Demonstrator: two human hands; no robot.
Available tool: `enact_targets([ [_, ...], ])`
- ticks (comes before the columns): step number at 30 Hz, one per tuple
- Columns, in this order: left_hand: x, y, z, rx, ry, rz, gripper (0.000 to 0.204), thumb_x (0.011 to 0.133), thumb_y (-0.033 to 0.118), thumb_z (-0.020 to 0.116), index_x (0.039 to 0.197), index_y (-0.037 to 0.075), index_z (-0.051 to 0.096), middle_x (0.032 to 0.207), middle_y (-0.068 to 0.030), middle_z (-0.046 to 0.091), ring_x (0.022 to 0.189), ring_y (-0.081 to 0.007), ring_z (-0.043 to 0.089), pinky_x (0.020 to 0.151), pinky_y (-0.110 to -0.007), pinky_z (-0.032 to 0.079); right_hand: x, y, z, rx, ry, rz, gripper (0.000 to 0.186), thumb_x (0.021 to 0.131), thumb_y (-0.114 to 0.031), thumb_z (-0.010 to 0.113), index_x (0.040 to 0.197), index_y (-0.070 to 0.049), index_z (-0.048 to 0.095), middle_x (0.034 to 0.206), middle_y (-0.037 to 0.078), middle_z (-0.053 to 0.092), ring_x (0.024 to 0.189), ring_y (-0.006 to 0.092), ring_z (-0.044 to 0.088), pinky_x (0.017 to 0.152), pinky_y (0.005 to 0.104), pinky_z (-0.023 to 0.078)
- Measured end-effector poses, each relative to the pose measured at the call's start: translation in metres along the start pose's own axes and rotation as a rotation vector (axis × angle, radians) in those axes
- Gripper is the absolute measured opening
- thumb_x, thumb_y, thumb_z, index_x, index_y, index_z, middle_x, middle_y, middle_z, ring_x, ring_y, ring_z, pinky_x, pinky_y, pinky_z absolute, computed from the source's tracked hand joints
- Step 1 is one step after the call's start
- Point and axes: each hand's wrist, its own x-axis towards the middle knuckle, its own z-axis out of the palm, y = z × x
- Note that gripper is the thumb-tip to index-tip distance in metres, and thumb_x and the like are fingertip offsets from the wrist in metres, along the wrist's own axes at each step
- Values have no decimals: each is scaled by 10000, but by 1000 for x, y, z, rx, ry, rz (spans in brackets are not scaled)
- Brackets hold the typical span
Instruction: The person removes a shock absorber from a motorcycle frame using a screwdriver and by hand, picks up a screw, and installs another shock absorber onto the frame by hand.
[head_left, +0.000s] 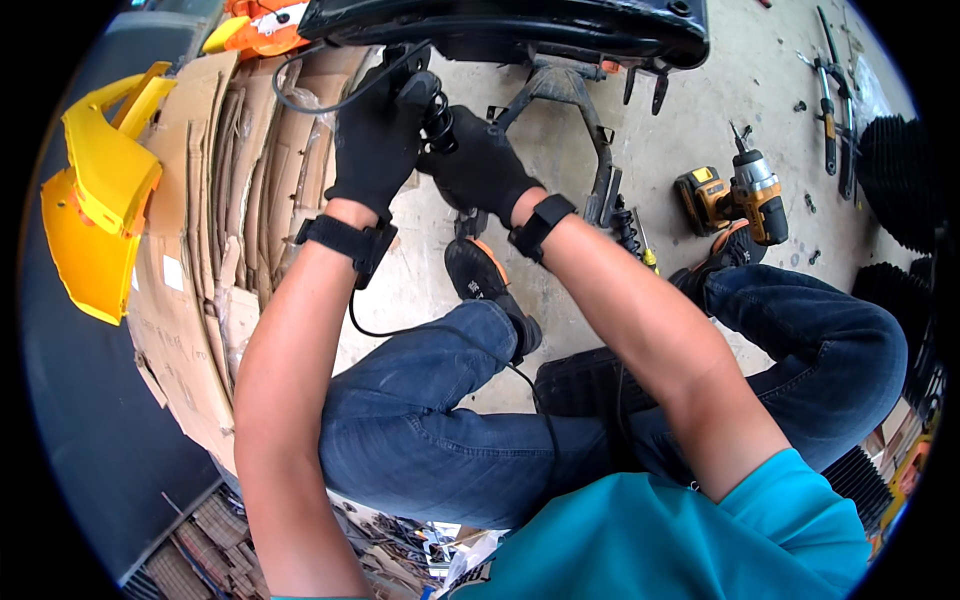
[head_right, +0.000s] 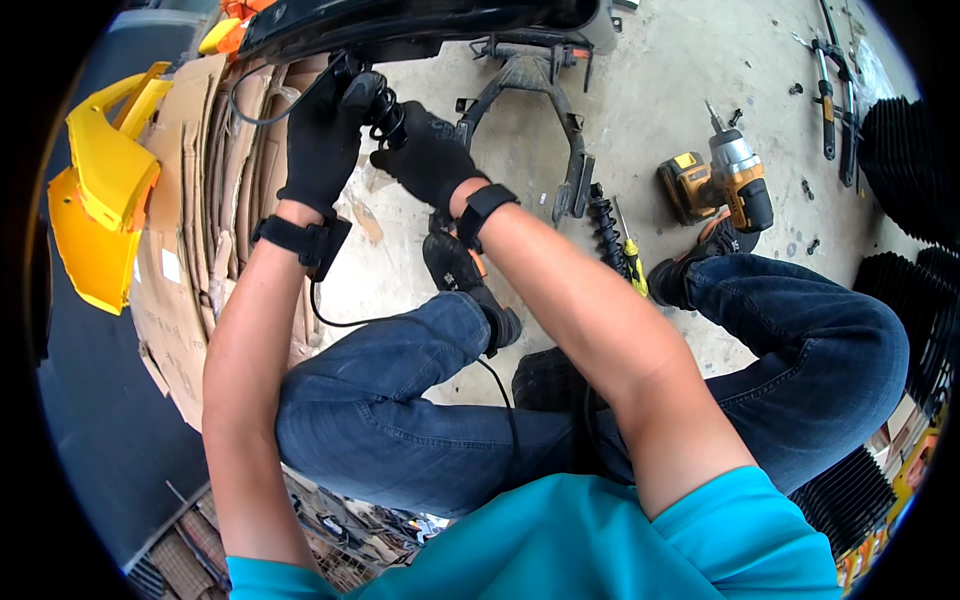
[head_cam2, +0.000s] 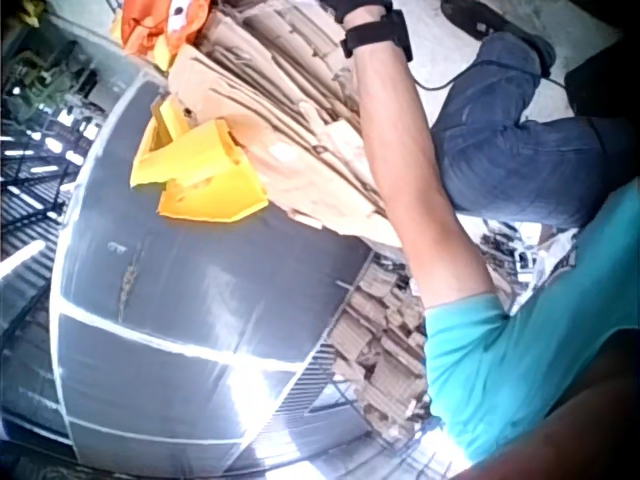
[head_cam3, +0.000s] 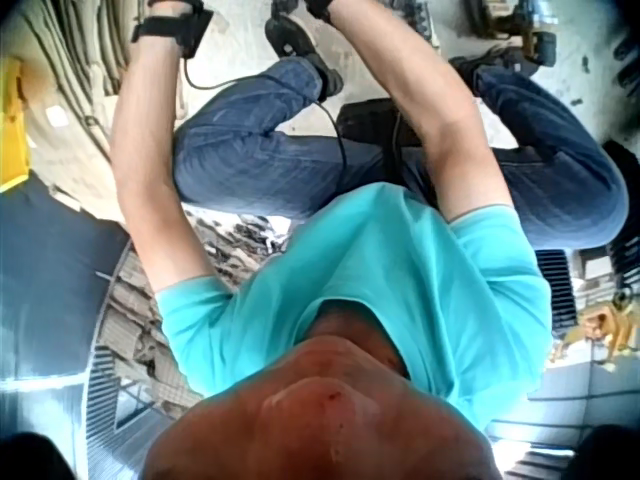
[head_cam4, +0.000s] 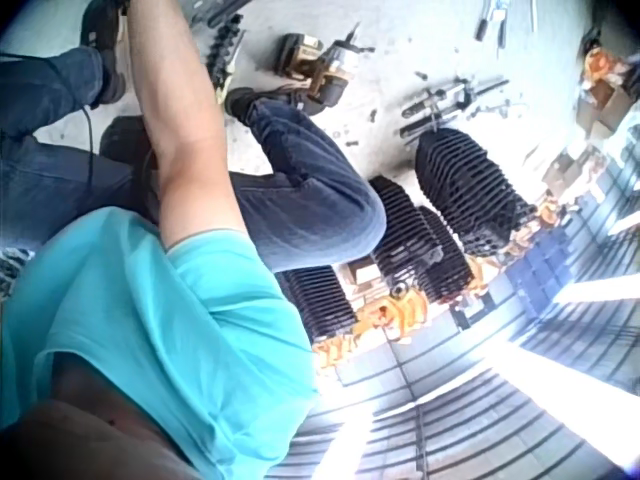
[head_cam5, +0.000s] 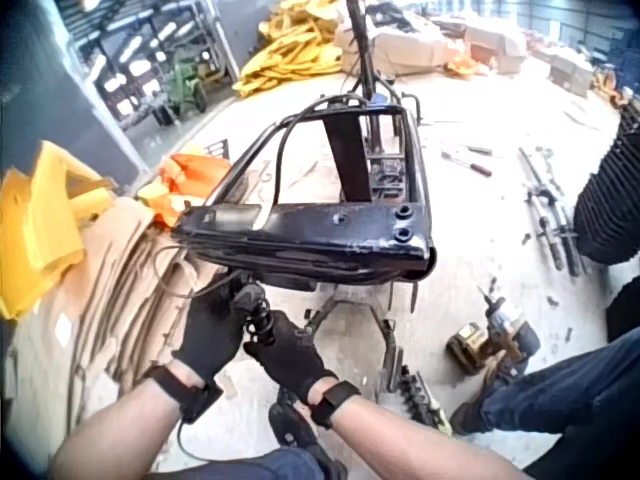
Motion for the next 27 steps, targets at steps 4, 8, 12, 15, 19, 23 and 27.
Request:
enact_targets([
  [4, 4, -2, 7, -9, 18, 27, 315, 925, 244, 621, 1103, -10, 675, 937, -159, 703, 834, -239, 667, 776, -340, 508, 15, 11, -16, 42, -141, -9, 454, 750, -266, 794, 1061, -18, 576, 986, 201, 682, 935, 364, 664, 798, 413, 523],
  [8, 3, -10, 6, 58, 41, 59, 305, 954, 254, 588, 1091, -7, 665, 940, -149, 698, 836, -233, 665, 774, -332, 513, 19, 4, -17, -68, -203, 64, 454, 763, -292, 788, 1069, -29, 581, 989, 193, 685, 953, 369, 662, 834, 417, 514],
  [12, 6, -14, 7, 127, 48, 189, 283, 1001, 252, 543, 1087, 0, 639, 911, -120, 688, 811, -193, 655, 758, -310, 522, 22, 9, -17, -111, -175, 18, 439, 770, -291, 781, 1069, -33, 590, 991, 189, 689, 964, 363, 664, 838, 414, 516],
  [15, 5, -12, 12, 78, 78, 103, 320, 933, 249, 582, 1104, -7, 671, 954, -209, 701, 912, -334, 683, 805, -380, 519, 25, 10, -19, -143, -180, 14, 442, 767, -301, 780, 1069, -36, 598, 990, 189, 690, 968, 361, 665, 843, 412, 517],
  [19, 5, -12, 14, 116, 110, 118, 317, 931, 254, 590, 1112, 4, 667, 961, -215, 696, 927, -360, 676, 802, -394, 520, 31, 14, -21, -178, -192, 13, 477, 754, -338, 784, 1087, -45, 609, 976, 188, 694, 959, 352, 671, 847, 412, 519],
  [23, 6, 0, 13, 199, 98, 51, 256, 941, 96, 565, 1166, 2, 641, 1079, -195, 692, 1031, -312, 656, 911, -385, 495, 36, 17, -25, -176, -194, 4, 484, 757, -349, 780, 1102, -53, 614, 974, 182, 697, 952, 348, 674, 844, 412, 520],
  [27, 1, -4, 15, 151, 152, 138, 226, 949, 102, 547, 1124, -8, 639, 1026, -184, 688, 963, -300, 658, 865, -373, 501, 38, 18, -25, -163, -245, 19, 493, 752, -354, 782, 1112, -61, 615, 971, 180, 697, 948, 344, 675, 837, 408, 523],
])
